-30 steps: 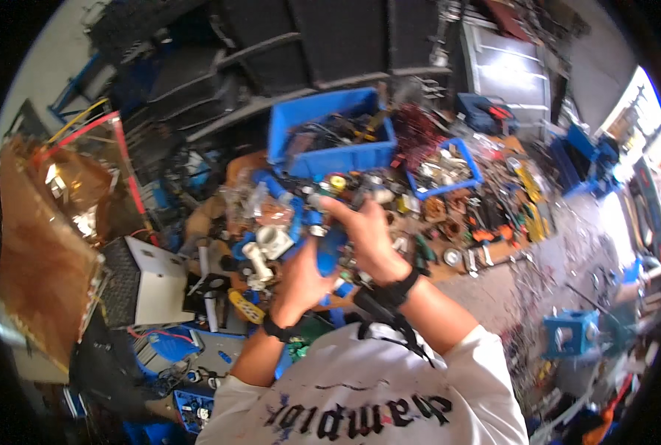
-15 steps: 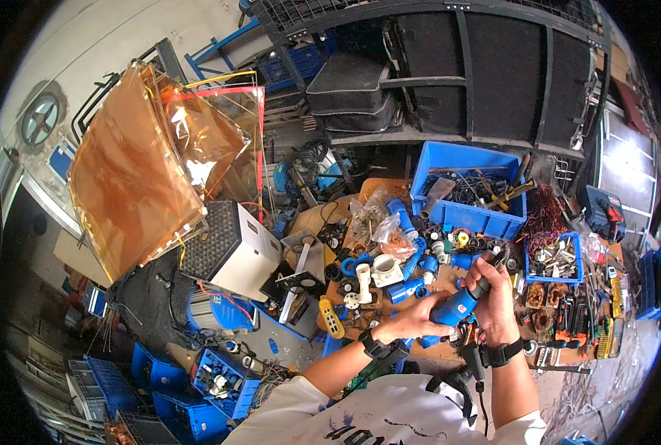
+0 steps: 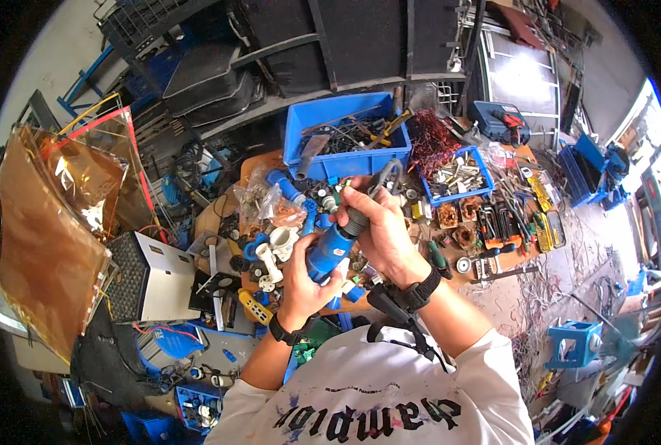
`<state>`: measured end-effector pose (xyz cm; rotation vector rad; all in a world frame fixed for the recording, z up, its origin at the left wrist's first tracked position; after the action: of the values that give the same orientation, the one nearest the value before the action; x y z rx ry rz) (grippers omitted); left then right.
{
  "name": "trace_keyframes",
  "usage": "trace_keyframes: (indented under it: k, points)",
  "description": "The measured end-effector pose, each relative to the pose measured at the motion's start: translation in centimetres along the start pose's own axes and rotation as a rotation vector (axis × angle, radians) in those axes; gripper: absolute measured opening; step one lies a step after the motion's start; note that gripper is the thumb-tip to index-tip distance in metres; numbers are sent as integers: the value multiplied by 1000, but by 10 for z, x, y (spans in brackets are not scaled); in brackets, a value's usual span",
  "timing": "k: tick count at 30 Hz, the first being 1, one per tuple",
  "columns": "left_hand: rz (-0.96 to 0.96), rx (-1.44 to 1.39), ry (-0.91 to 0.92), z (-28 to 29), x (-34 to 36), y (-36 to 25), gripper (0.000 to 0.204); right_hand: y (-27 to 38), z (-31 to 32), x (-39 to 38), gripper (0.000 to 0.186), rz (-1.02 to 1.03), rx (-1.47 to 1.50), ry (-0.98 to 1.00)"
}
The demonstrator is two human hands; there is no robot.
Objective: The person picks up and inspects various small electronic components and tools from a cluttered workbench. They handle a white plastic housing, a small gold-colored metal bracket, a blue cylindrical device, and a black cable, turning them over in their hands to examine them closely before placing them back on the table.
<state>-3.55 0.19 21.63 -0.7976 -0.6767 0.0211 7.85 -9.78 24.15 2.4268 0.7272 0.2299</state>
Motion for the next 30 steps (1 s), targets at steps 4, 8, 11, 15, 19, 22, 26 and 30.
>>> trace_keyframes:
  k: [4,8,11,15,19,22,26,30]
  points:
    - [-114,9,-94,8,0,-14,55,3,-7,-5,22,-20,13,46]
    - [-93,25,-126,12,-4,-10,57,-2,-4,-15,59,-33,-185,96]
    - [-102,88,-165,17,-7,-8,60,2,-3,-27,65,-56,-347,26]
    - [-144,103,-190,15,-10,-11,63,5,5,-33,66,-29,-202,-32]
    - [-224,174,-250,21,-11,-20,62,7,-3,-38,59,-8,-15,-11]
    - [-294,211,-284,27,-11,-25,64,13,-15,-42,57,26,20,44]
    - [-366,221,-249,30,-13,-18,69,17,-21,-48,59,47,-11,100]
    - [-398,233,-297,34,-20,-17,73,18,-25,-53,62,48,29,123]
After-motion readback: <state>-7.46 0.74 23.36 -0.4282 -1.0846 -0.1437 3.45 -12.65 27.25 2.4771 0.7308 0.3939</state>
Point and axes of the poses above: each hand's wrist, its own x-axis towards the middle knuckle, its own z-axis out of the back of the hand, y = z × x, the point moved 8 cm from there along x, towards the middle knuckle, and after that the axes turned 7 degrees about x, right-handed, at the moved point
